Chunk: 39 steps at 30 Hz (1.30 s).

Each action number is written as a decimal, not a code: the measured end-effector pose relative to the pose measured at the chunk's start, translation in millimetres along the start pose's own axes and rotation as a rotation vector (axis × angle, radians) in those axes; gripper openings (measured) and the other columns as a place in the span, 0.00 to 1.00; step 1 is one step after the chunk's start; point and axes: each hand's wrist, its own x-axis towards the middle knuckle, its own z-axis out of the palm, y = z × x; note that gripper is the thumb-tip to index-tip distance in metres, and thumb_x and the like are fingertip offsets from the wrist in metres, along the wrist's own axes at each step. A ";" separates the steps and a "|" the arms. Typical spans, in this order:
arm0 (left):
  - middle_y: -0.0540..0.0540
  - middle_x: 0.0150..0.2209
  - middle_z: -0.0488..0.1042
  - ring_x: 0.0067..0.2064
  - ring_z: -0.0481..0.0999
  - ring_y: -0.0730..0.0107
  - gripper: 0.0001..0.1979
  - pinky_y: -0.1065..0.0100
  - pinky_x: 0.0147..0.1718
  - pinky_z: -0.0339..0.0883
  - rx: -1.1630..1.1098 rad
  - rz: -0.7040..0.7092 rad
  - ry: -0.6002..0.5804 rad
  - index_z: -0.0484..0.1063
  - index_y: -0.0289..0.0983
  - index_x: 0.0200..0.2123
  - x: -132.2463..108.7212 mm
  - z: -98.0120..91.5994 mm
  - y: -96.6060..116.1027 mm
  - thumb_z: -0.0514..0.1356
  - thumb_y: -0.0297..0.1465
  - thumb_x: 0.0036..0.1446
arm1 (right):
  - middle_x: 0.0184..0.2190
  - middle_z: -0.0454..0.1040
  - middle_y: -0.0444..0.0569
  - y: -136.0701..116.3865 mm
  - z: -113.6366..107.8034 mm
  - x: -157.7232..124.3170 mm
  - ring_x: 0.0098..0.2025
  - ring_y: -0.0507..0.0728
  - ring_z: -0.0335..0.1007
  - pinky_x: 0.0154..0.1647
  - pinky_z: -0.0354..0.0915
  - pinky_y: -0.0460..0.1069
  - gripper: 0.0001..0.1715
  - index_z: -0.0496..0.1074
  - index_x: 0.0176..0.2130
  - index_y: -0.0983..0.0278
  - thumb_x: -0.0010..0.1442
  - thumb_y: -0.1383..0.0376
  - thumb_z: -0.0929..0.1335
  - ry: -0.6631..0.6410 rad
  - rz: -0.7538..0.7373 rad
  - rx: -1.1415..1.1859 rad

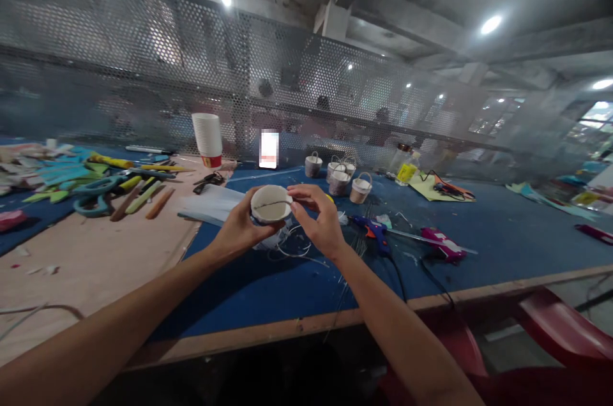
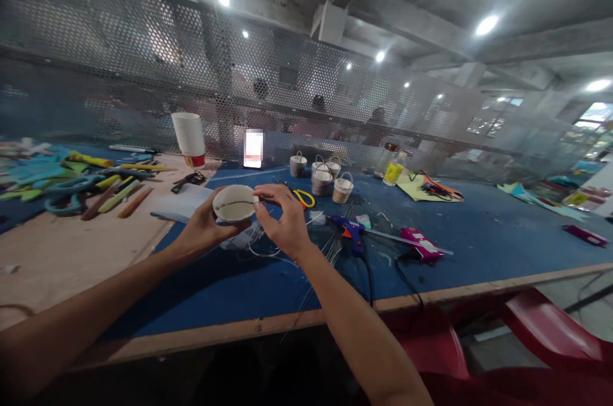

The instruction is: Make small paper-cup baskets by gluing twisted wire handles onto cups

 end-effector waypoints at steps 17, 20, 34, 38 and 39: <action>0.42 0.50 0.73 0.51 0.73 0.58 0.29 0.57 0.53 0.66 -0.009 0.006 -0.023 0.64 0.37 0.53 -0.9 0.0 2.9 0.67 0.34 0.48 | 0.48 0.72 0.50 4.4 1.0 0.2 0.51 0.58 0.71 0.50 0.73 0.56 0.07 0.75 0.42 0.56 0.62 0.64 0.68 0.004 -0.038 -0.075; 0.42 0.50 0.73 0.50 0.74 0.59 0.29 0.57 0.53 0.66 -0.005 0.009 -0.031 0.64 0.37 0.53 -0.6 0.2 2.4 0.67 0.34 0.48 | 0.47 0.72 0.50 4.8 1.3 0.2 0.50 0.58 0.71 0.49 0.73 0.56 0.07 0.75 0.41 0.56 0.62 0.63 0.68 0.009 -0.024 -0.079; 0.43 0.47 0.74 0.48 0.75 0.58 0.29 0.59 0.50 0.67 -0.006 -0.008 -0.022 0.65 0.37 0.52 0.2 0.1 2.6 0.68 0.37 0.47 | 0.48 0.73 0.50 -2.5 -0.7 0.3 0.50 0.57 0.71 0.49 0.72 0.53 0.11 0.75 0.46 0.56 0.65 0.62 0.66 0.011 -0.010 -0.083; 0.44 0.47 0.74 0.48 0.75 0.60 0.28 0.60 0.50 0.68 -0.031 -0.014 -0.045 0.65 0.38 0.52 0.1 0.8 2.7 0.67 0.36 0.48 | 0.48 0.73 0.50 -0.4 -0.2 0.0 0.50 0.57 0.71 0.48 0.73 0.53 0.10 0.76 0.45 0.56 0.64 0.62 0.66 0.020 -0.007 -0.080; 0.44 0.47 0.74 0.48 0.74 0.60 0.28 0.61 0.49 0.68 -0.037 -0.014 -0.054 0.65 0.38 0.52 0.0 0.9 3.2 0.67 0.36 0.48 | 0.48 0.73 0.50 0.2 -0.3 0.0 0.50 0.57 0.71 0.48 0.73 0.53 0.10 0.76 0.44 0.56 0.64 0.62 0.67 0.025 -0.006 -0.084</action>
